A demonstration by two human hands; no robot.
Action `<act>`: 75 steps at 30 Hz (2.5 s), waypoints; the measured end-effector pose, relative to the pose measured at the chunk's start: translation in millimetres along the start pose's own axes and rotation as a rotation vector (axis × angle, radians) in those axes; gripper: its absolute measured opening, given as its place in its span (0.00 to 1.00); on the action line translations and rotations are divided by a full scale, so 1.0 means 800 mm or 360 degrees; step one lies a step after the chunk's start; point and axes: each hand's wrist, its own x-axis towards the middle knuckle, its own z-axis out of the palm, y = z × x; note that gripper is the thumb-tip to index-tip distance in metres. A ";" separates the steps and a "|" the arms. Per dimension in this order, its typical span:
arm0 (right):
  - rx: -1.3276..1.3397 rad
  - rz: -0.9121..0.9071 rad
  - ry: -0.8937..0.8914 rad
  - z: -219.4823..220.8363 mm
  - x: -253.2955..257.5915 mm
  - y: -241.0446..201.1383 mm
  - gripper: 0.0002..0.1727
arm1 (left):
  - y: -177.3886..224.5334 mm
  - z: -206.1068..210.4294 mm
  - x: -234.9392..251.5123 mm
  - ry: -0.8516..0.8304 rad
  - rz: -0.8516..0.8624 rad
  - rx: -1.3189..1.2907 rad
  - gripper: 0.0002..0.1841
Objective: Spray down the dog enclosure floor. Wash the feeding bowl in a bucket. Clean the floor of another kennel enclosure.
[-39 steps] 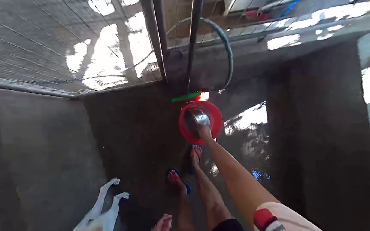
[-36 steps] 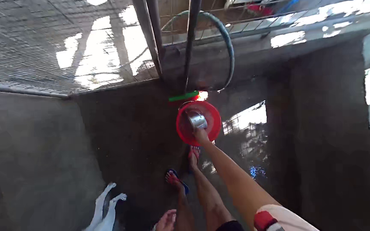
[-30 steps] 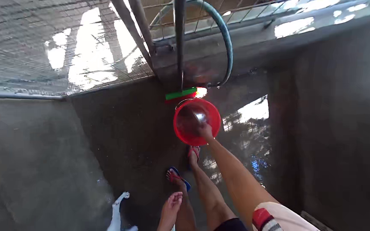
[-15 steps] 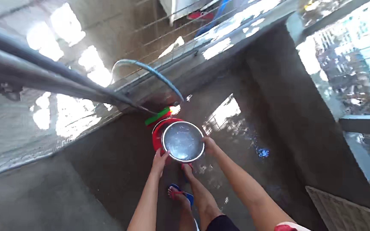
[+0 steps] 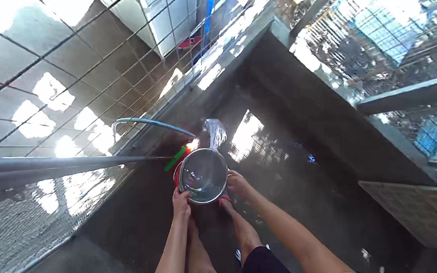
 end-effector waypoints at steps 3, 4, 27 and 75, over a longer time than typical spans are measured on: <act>-0.0055 0.0080 0.0034 0.010 -0.030 0.053 0.25 | 0.017 -0.025 0.009 0.0008 -0.0012 -0.0042 0.28; -0.0070 0.0144 0.0110 0.009 -0.042 0.076 0.24 | 0.022 -0.028 0.009 0.0001 -0.0025 -0.0025 0.23; 0.0179 0.0593 0.0705 0.012 -0.202 0.303 0.17 | 0.112 -0.051 0.053 -0.0597 -0.0012 0.0074 0.18; 0.0114 -0.0111 0.0546 0.002 -0.337 0.162 0.17 | 0.293 -0.154 0.015 -0.0271 0.1513 0.0394 0.11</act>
